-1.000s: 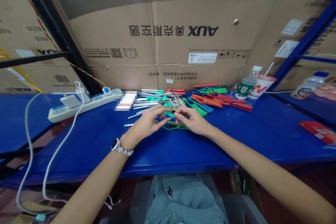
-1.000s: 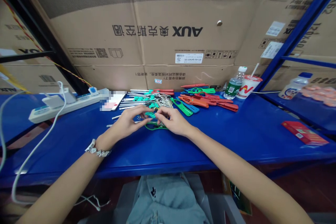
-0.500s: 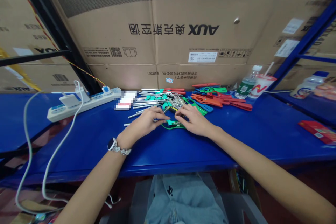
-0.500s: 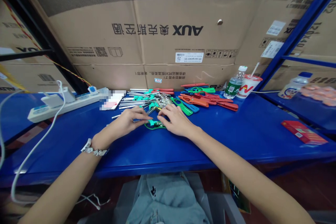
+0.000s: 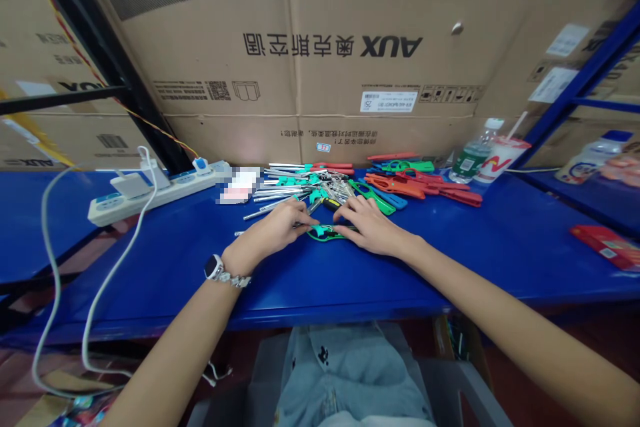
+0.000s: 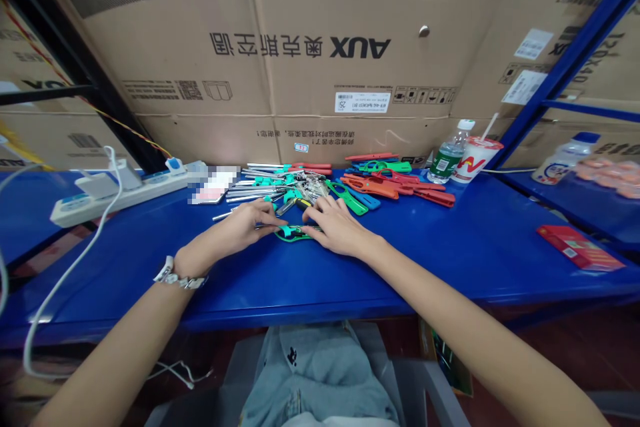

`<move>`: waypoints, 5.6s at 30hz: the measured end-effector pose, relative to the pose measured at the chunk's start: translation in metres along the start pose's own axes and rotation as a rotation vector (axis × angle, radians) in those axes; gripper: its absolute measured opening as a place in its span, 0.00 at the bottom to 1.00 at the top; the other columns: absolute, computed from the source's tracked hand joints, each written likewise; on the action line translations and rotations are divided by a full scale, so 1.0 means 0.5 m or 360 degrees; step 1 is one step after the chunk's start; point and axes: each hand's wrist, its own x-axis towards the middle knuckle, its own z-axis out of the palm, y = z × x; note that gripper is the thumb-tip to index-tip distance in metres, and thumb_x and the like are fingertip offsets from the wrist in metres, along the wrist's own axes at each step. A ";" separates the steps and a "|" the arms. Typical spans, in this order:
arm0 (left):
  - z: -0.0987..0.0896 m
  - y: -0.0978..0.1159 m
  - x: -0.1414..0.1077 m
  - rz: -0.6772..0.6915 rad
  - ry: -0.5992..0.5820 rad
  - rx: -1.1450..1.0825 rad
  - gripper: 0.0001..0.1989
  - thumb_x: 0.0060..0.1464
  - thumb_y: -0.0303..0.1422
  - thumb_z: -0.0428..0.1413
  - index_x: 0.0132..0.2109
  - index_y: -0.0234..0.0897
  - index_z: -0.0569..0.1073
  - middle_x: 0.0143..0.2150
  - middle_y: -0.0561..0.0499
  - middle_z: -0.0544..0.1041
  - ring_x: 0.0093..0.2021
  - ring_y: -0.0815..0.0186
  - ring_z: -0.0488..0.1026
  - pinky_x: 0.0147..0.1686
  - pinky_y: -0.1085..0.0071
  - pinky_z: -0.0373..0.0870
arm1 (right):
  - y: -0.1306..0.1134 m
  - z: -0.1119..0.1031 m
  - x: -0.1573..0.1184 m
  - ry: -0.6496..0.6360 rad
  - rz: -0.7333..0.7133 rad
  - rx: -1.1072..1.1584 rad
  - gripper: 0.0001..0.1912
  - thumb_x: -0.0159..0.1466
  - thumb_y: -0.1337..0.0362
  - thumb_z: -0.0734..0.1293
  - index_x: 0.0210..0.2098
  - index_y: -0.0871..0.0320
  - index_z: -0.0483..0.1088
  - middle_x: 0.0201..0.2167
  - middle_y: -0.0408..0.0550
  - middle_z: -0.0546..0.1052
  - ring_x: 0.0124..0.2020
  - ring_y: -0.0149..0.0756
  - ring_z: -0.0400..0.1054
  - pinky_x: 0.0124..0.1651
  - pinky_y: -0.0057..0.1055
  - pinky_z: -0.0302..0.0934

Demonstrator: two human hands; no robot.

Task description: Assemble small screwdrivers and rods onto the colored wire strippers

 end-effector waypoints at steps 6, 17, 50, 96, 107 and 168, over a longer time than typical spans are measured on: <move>0.000 0.009 0.007 0.0034 -0.0008 -0.0080 0.12 0.62 0.28 0.56 0.47 0.40 0.84 0.32 0.48 0.74 0.34 0.65 0.70 0.37 0.67 0.67 | -0.004 -0.004 0.002 -0.0018 -0.0011 0.0031 0.12 0.73 0.56 0.62 0.46 0.54 0.74 0.44 0.53 0.72 0.48 0.46 0.65 0.51 0.43 0.57; 0.006 0.011 0.010 -0.0076 0.0089 -0.0528 0.04 0.58 0.29 0.60 0.39 0.35 0.80 0.31 0.50 0.81 0.31 0.68 0.76 0.33 0.72 0.71 | -0.008 -0.006 0.002 0.0081 0.0002 0.0055 0.09 0.71 0.57 0.65 0.44 0.55 0.73 0.43 0.51 0.74 0.47 0.45 0.65 0.50 0.42 0.55; 0.017 0.013 -0.010 0.0267 0.0039 0.0103 0.12 0.68 0.31 0.52 0.39 0.37 0.81 0.39 0.47 0.74 0.40 0.62 0.72 0.47 0.62 0.70 | -0.091 0.004 0.039 0.0091 0.0196 -0.0321 0.10 0.67 0.63 0.64 0.37 0.59 0.77 0.39 0.55 0.78 0.45 0.49 0.70 0.45 0.43 0.56; 0.018 0.027 -0.020 0.0121 0.0060 0.0119 0.09 0.66 0.28 0.54 0.37 0.35 0.78 0.40 0.45 0.75 0.41 0.59 0.71 0.42 0.63 0.70 | -0.131 -0.014 0.072 -0.0199 0.0425 -0.0170 0.15 0.65 0.73 0.62 0.47 0.59 0.75 0.48 0.59 0.76 0.42 0.46 0.76 0.42 0.35 0.67; 0.021 0.026 -0.015 0.0141 0.0078 0.0176 0.10 0.66 0.28 0.54 0.36 0.35 0.76 0.38 0.46 0.74 0.40 0.59 0.71 0.41 0.64 0.69 | -0.127 -0.018 0.074 -0.0212 0.0521 -0.0096 0.14 0.65 0.71 0.62 0.48 0.59 0.75 0.47 0.57 0.77 0.43 0.46 0.75 0.44 0.37 0.66; 0.013 0.052 0.235 0.0199 0.0088 0.0322 0.09 0.65 0.30 0.53 0.41 0.34 0.78 0.40 0.44 0.79 0.44 0.56 0.74 0.45 0.62 0.69 | 0.091 -0.038 0.007 0.0090 0.0881 -0.0374 0.11 0.65 0.63 0.66 0.42 0.62 0.77 0.46 0.58 0.80 0.51 0.50 0.69 0.54 0.46 0.53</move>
